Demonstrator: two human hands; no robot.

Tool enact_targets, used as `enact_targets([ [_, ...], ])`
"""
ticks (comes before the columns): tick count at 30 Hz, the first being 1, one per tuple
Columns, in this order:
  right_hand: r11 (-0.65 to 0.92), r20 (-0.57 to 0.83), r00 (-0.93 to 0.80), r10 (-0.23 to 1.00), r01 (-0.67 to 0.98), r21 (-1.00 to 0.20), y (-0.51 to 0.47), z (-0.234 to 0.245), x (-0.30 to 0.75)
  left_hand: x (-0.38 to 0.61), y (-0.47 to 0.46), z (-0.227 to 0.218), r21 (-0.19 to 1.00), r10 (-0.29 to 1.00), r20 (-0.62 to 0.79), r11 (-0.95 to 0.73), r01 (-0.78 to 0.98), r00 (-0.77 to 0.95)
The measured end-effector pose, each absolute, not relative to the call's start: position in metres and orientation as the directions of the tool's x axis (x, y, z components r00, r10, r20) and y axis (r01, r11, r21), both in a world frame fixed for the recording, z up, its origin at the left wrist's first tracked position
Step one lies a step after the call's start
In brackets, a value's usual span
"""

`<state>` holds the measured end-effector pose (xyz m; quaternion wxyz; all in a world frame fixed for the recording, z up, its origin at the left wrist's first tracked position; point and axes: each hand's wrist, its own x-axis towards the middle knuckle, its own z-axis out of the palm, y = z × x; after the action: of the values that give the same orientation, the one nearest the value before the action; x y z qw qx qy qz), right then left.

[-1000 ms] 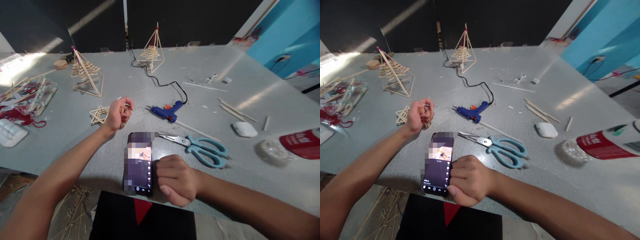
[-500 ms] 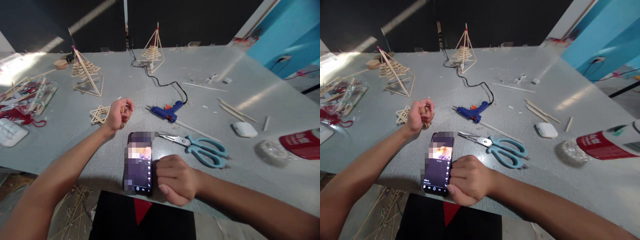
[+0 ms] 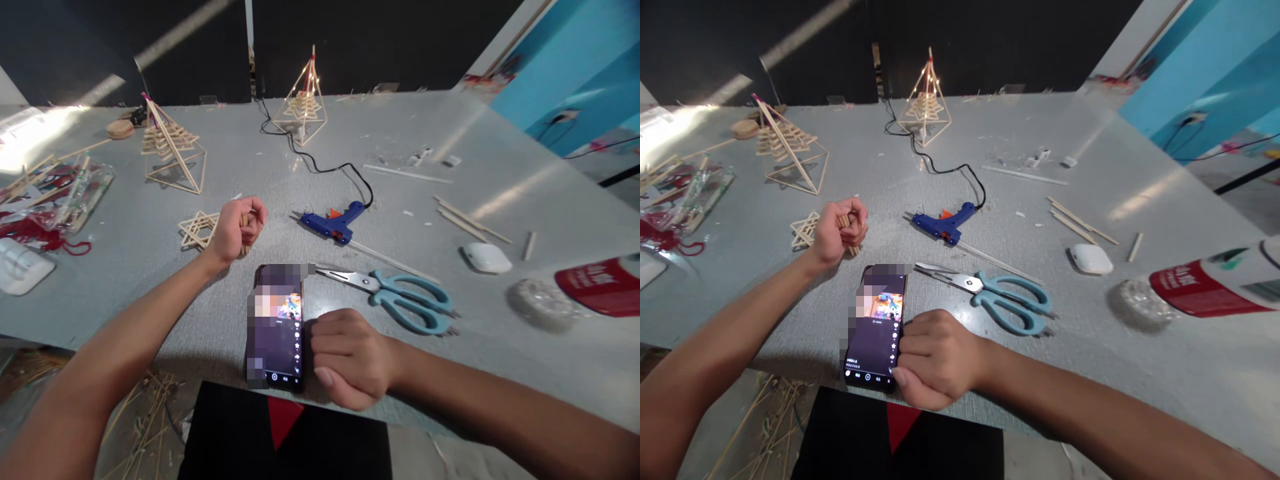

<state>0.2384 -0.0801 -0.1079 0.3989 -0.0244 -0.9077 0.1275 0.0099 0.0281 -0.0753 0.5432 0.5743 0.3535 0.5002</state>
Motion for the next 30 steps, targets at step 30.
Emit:
enact_targets([
  [30, 0.964, 0.722, -0.675, 0.149, -0.063, -0.258, -0.0802, -0.1091, 0.2377, 0.0097, 0.0275, -0.0762, 0.976, 0.948, 0.201, -0.172, -0.132, 0.246],
])
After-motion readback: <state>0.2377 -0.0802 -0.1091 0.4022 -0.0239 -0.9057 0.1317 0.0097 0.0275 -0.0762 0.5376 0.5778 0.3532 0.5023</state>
